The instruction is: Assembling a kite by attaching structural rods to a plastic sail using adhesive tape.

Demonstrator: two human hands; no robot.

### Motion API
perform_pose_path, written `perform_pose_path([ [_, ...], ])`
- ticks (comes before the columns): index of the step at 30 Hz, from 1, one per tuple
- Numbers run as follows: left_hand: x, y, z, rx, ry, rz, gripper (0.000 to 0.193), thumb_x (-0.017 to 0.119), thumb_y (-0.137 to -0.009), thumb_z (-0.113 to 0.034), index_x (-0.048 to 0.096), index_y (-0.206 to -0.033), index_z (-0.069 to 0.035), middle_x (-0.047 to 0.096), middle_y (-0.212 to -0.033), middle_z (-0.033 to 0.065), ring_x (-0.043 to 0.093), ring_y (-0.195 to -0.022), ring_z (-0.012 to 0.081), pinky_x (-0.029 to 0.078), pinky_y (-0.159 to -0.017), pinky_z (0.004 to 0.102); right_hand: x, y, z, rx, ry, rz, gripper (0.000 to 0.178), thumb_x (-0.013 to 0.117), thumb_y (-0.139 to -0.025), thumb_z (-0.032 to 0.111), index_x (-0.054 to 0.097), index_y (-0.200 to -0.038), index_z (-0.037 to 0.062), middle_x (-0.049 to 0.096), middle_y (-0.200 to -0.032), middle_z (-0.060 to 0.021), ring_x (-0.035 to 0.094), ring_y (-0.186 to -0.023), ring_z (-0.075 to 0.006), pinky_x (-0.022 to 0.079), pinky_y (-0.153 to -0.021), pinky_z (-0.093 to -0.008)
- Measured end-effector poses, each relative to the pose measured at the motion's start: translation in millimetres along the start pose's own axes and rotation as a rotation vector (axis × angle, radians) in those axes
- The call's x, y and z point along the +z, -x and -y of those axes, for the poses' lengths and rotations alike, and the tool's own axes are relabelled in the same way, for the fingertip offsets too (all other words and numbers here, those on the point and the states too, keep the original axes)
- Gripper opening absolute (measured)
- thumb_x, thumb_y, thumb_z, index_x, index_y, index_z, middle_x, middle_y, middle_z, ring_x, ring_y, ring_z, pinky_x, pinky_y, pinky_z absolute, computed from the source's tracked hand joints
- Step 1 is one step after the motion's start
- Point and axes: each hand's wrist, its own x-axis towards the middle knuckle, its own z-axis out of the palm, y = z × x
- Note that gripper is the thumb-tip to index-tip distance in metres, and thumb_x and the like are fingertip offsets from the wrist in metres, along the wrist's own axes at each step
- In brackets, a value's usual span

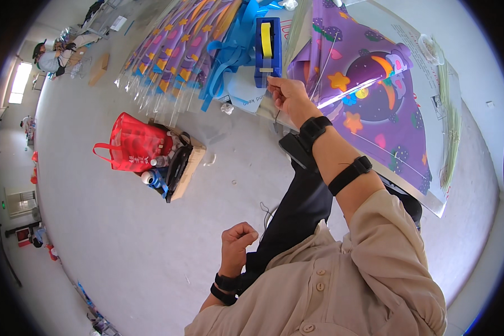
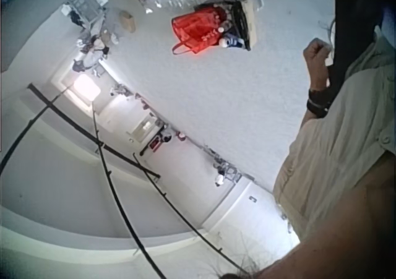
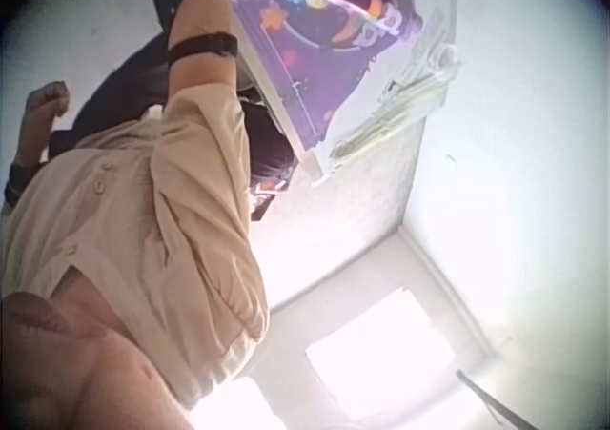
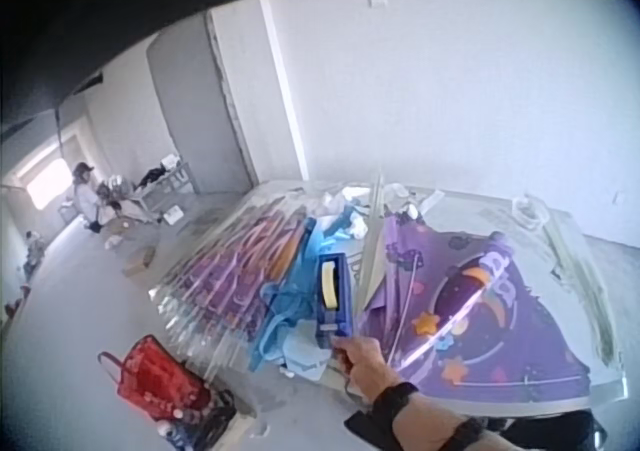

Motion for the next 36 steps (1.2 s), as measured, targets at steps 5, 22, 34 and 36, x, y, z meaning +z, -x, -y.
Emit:
perform_pose_path([
  [5,-3,-3,5,-0.045,0.020,-0.019,0.007,0.059,-0.075,-0.003,0.058,-0.068,-0.001,0.051,-0.062,-0.0027,0.042,-0.059,0.0061,0.033,-0.057,0.0215,6,3,8,-0.118,-0.086,-0.018,0.008,0.068,-0.072,-0.001,0.060,-0.072,-0.0023,0.060,-0.066,-0.0093,0.050,-0.050,-0.0121,0.035,-0.041,-0.0216],
  [22,-12,0,15,-0.054,0.018,-0.071,0.008,0.057,-0.073,-0.003,0.057,-0.065,-0.001,0.051,-0.060,-0.0025,0.042,-0.059,0.0061,0.033,-0.057,0.0212,19,-7,-6,-0.002,-0.038,-0.037,0.006,0.067,-0.075,0.002,0.061,-0.074,0.0021,0.059,-0.068,-0.0053,0.045,-0.051,-0.0091,0.035,-0.048,-0.0240],
  [34,-34,-4,15,0.013,-0.103,0.000,0.006,0.053,-0.069,-0.002,0.052,-0.063,-0.001,0.048,-0.063,-0.0024,0.041,-0.062,0.0072,0.032,-0.059,0.0211,-37,21,7,-0.004,-0.294,0.229,0.012,0.065,-0.073,-0.004,0.059,-0.076,0.0058,0.055,-0.069,-0.0017,0.045,-0.055,-0.0092,0.035,-0.048,-0.0234],
  [36,-37,-13,11,0.038,-0.126,0.072,0.005,0.052,-0.067,-0.001,0.050,-0.063,-0.001,0.048,-0.065,-0.0009,0.041,-0.063,0.0078,0.032,-0.060,0.0210,-72,29,21,-0.038,-0.397,0.341,0.009,0.063,-0.075,-0.003,0.058,-0.077,0.0045,0.054,-0.069,-0.0016,0.044,-0.056,-0.0084,0.034,-0.048,-0.0229],
])
